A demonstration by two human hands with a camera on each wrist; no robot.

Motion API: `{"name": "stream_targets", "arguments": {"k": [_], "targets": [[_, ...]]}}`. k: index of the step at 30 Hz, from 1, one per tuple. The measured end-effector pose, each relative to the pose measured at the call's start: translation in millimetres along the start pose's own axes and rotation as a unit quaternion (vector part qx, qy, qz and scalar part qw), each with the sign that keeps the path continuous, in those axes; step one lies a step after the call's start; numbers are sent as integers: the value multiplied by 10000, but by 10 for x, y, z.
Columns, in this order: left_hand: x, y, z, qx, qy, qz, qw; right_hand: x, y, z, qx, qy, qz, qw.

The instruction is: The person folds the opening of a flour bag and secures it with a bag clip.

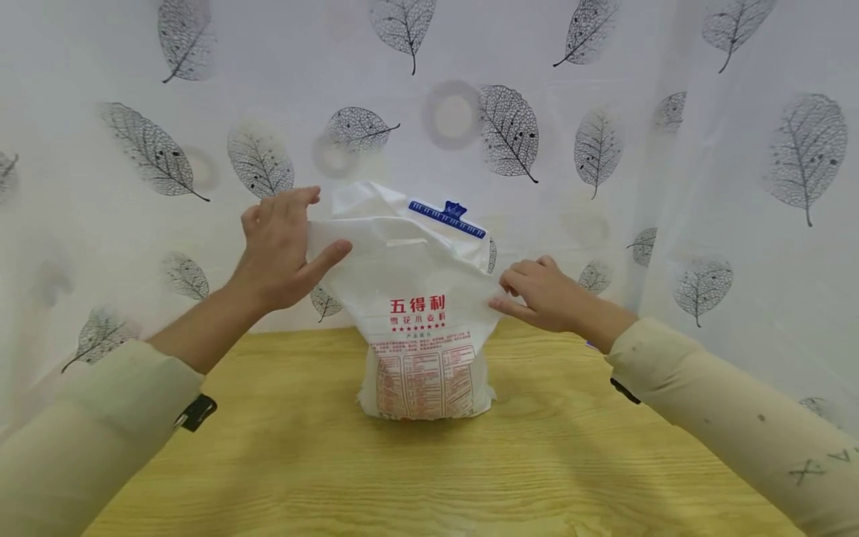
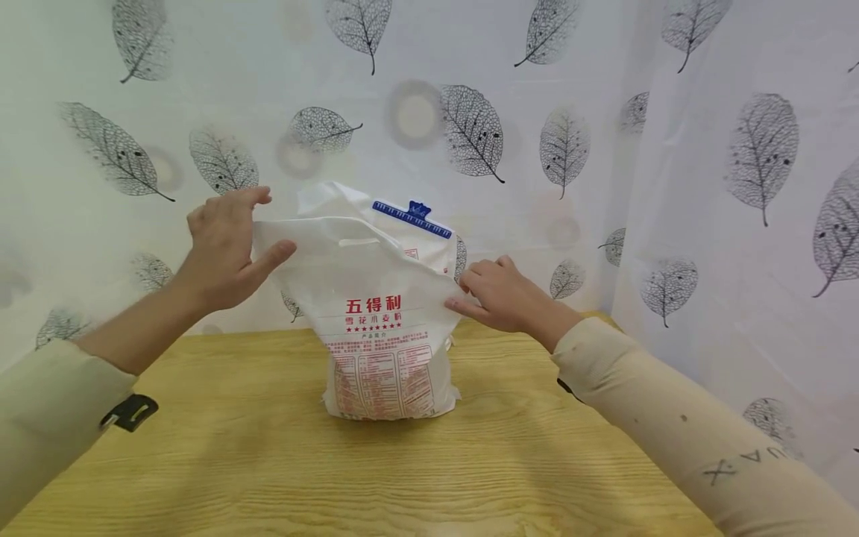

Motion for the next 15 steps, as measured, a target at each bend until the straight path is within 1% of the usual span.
{"name": "stream_targets", "arguments": {"k": [5, 8, 12, 15], "targets": [[62, 202, 221, 396, 135, -73, 9991, -17, 17, -15, -96, -235, 62, 9997], [107, 307, 369, 599, 210, -233, 9977, -24, 26, -32, -156, -355, 85, 9992], [169, 410, 539, 702, 304, -527, 9957, -32, 37, -82, -329, -507, 173, 9980], [219, 477, 644, 769, 358, -664, 9942, -34, 46, -110, -418, -636, 287, 9967]]}}
Point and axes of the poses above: each hand's wrist, its own y-axis towards the middle knuckle, its own x-axis out of the palm, z = x × y, the point moved 5 cm from there along y, towards the middle knuckle, and after that the axes turned 9 degrees about x, right-handed, at the moved point
